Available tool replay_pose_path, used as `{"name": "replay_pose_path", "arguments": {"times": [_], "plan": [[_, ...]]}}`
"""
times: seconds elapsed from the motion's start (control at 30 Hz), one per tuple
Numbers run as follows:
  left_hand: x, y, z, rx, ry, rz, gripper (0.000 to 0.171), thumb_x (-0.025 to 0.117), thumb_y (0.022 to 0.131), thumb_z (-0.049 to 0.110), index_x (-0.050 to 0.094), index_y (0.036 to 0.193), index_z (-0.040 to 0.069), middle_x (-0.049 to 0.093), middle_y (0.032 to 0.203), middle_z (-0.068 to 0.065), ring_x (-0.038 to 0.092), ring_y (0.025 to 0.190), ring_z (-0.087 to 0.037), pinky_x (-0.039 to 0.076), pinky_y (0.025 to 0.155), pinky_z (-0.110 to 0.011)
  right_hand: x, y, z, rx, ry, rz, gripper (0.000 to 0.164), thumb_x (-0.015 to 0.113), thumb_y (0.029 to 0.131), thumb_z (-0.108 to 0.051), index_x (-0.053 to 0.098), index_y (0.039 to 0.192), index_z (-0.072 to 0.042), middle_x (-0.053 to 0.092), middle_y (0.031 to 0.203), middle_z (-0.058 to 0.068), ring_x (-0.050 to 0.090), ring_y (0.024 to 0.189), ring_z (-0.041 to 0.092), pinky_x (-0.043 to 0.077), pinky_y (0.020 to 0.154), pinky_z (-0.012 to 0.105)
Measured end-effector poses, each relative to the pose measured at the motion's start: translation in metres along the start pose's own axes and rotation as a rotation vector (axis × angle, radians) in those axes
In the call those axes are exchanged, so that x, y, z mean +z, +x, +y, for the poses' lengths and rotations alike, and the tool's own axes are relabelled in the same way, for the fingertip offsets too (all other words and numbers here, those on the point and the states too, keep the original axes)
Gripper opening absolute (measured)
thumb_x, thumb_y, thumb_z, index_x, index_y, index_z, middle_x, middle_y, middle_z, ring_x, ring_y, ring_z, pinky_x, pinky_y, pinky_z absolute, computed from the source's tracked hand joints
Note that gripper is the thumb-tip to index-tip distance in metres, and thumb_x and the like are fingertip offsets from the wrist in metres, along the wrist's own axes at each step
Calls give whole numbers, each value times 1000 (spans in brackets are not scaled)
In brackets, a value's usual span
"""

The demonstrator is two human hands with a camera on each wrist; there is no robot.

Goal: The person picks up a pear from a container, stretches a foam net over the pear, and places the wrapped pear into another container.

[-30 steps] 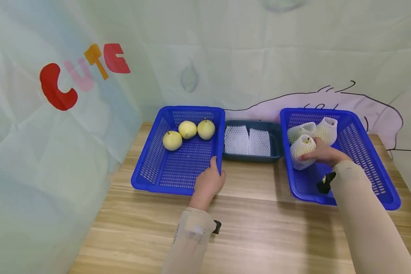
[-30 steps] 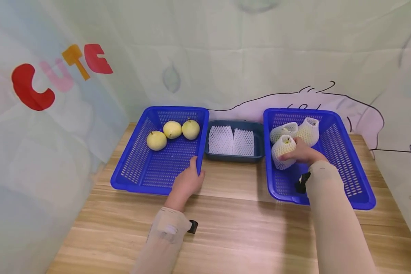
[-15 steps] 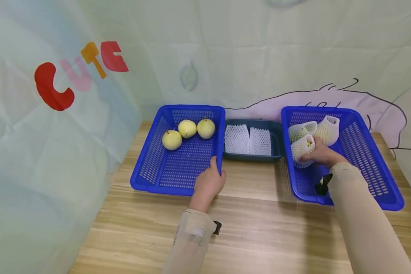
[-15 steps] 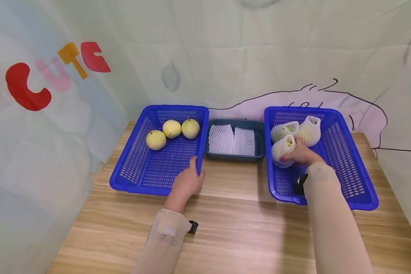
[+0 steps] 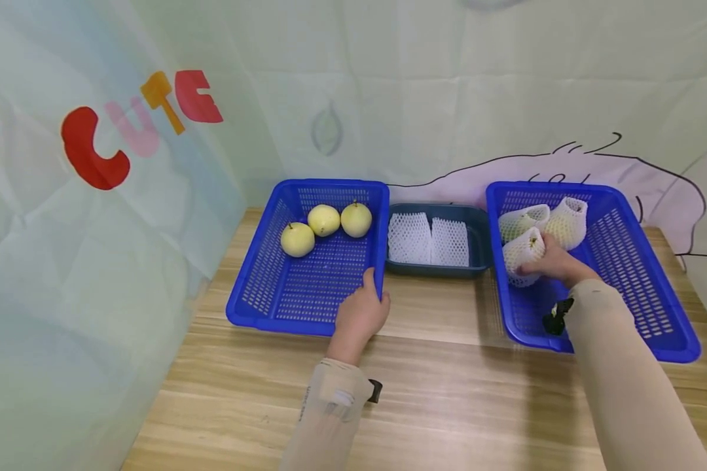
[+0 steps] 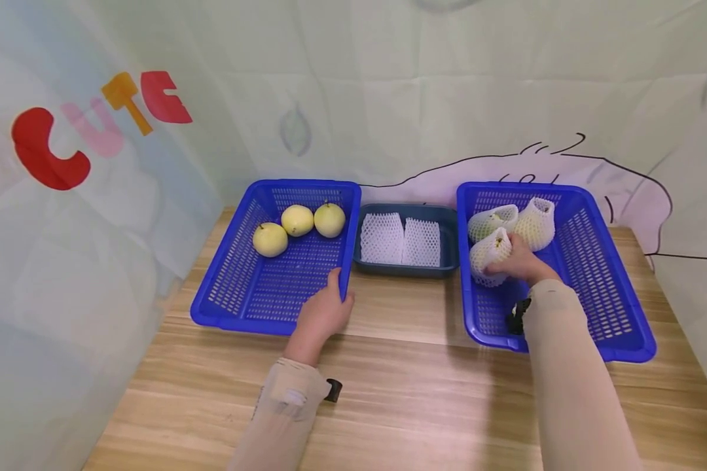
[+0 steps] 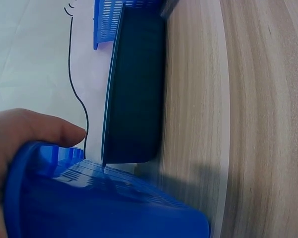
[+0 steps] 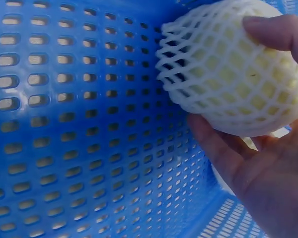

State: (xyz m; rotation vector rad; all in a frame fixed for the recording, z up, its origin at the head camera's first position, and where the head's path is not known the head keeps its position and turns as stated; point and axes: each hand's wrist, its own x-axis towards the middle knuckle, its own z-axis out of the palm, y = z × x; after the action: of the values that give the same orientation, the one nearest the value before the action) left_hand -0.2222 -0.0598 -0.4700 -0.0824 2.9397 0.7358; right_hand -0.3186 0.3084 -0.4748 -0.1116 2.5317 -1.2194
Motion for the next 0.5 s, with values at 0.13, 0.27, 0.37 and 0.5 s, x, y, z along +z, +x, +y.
{"name": "replay_pose_path", "arguments": {"times": [0.13,0.27,0.37,0.5], "plan": [[0,1,1,1,5,-3,57,44,94,32,27,143,8,64,97,-21,63,81,-36,48,70,-47,0,2,0,-7,-12,41,82,69,75,-6,15,133,15,34,119,33,42,101,39,40,79,38],[0,1,3,10,7,-1,57,43,94,32,27,143,8,64,96,-20,63,80,-35,48,70,-47,-1,0,-1,12,3,28,84,69,77,-7,12,135,14,32,121,32,41,103,40,39,82,41],[0,1,4,10,7,4,57,44,94,32,27,143,8,65,94,-20,62,79,-36,48,68,-47,-5,-2,-2,20,-10,-2,89,70,78,-11,8,137,13,31,122,33,39,104,40,36,88,46],[1,1,5,8,4,4,57,44,94,32,27,143,9,65,94,-20,62,79,-36,48,69,-47,-10,-8,-5,34,7,-49,96,72,78,-12,3,140,11,29,127,35,36,111,44,28,96,53]]}}
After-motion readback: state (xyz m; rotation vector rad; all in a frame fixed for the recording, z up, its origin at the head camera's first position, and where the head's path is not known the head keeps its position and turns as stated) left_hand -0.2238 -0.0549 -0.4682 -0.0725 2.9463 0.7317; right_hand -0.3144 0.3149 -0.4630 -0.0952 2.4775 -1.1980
